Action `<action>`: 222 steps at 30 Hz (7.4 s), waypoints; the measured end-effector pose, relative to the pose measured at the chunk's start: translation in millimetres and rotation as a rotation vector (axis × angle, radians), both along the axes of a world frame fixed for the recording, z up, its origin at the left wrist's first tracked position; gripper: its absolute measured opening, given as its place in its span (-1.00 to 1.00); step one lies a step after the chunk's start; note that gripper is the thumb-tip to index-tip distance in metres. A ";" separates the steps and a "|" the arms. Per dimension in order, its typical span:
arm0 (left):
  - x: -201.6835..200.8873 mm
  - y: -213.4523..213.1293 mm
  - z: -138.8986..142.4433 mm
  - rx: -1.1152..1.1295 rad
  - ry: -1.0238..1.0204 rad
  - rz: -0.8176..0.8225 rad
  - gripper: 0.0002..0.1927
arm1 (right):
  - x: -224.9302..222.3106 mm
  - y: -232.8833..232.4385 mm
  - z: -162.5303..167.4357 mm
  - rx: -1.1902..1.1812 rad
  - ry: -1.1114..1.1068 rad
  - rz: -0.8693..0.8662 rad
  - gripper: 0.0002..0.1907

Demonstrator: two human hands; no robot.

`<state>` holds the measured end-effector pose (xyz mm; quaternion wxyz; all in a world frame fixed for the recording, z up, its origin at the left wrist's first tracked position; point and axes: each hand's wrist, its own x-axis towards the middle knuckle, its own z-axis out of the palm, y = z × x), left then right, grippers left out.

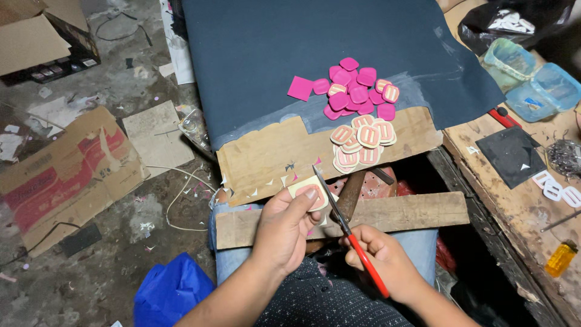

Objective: The person uses red-handled scissors to trim the edges of small pink and white foam pieces into rounded shapes. They then use a curved metal tool to press and shape the foam pieces on a wooden board placed on their lap. The finished pieces are stacked on a nearby workbench.

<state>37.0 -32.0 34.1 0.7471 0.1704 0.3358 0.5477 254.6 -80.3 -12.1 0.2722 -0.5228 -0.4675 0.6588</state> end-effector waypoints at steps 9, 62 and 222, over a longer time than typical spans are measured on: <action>0.1 -2.2 -2.6 0.053 0.111 -0.096 -0.85 | -8.4 8.4 17.7 0.022 0.055 0.039 -0.60; -21.5 2.9 1.2 0.073 0.273 -0.278 -0.77 | 4.0 14.6 34.6 -0.055 -0.049 0.171 -0.66; 1.5 -13.7 -6.0 0.016 0.191 0.129 -0.79 | 6.2 -2.2 -3.9 -0.094 0.073 0.018 -0.45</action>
